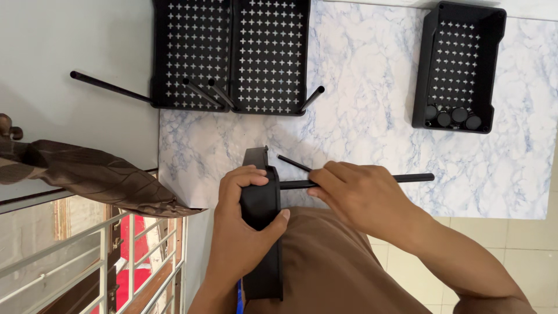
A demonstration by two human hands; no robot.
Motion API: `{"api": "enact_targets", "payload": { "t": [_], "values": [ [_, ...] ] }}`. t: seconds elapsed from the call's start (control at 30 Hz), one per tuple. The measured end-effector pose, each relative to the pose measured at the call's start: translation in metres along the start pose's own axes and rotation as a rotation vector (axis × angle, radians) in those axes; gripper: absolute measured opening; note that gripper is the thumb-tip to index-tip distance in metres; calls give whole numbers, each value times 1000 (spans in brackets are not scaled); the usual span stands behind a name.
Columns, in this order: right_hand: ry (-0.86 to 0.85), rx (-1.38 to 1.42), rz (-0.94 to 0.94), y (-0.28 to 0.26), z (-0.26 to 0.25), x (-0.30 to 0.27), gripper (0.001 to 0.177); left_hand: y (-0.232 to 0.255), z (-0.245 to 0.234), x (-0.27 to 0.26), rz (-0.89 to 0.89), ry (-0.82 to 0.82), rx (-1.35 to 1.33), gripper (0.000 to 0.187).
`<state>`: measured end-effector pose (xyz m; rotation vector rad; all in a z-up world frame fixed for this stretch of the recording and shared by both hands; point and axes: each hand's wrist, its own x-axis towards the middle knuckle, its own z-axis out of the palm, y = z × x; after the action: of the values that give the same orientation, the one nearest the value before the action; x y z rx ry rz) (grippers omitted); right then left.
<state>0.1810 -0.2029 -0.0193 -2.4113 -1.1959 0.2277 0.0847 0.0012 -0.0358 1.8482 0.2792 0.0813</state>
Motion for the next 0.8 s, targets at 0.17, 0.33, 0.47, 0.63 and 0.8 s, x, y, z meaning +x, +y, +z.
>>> {"api": "enact_targets", "payload": {
  "t": [0.17, 0.33, 0.47, 0.63, 0.8],
  "values": [
    [-19, 33, 10, 8, 1, -2, 22, 0, 1, 1, -4, -6, -37, 53],
    [-281, 151, 158, 14, -2, 9, 27, 1, 1, 2, -28, -7, -26, 54],
    [-558, 324, 215, 27, -9, 21, 31, 0, 2, 0, -23, -12, -7, 54],
    [-624, 438, 276, 34, -14, 25, 31, -3, 1, 2, -4, -22, -11, 54],
    [-168, 120, 93, 18, -9, 5, 27, -7, -6, 5, -32, -14, -59, 53]
  ]
}}
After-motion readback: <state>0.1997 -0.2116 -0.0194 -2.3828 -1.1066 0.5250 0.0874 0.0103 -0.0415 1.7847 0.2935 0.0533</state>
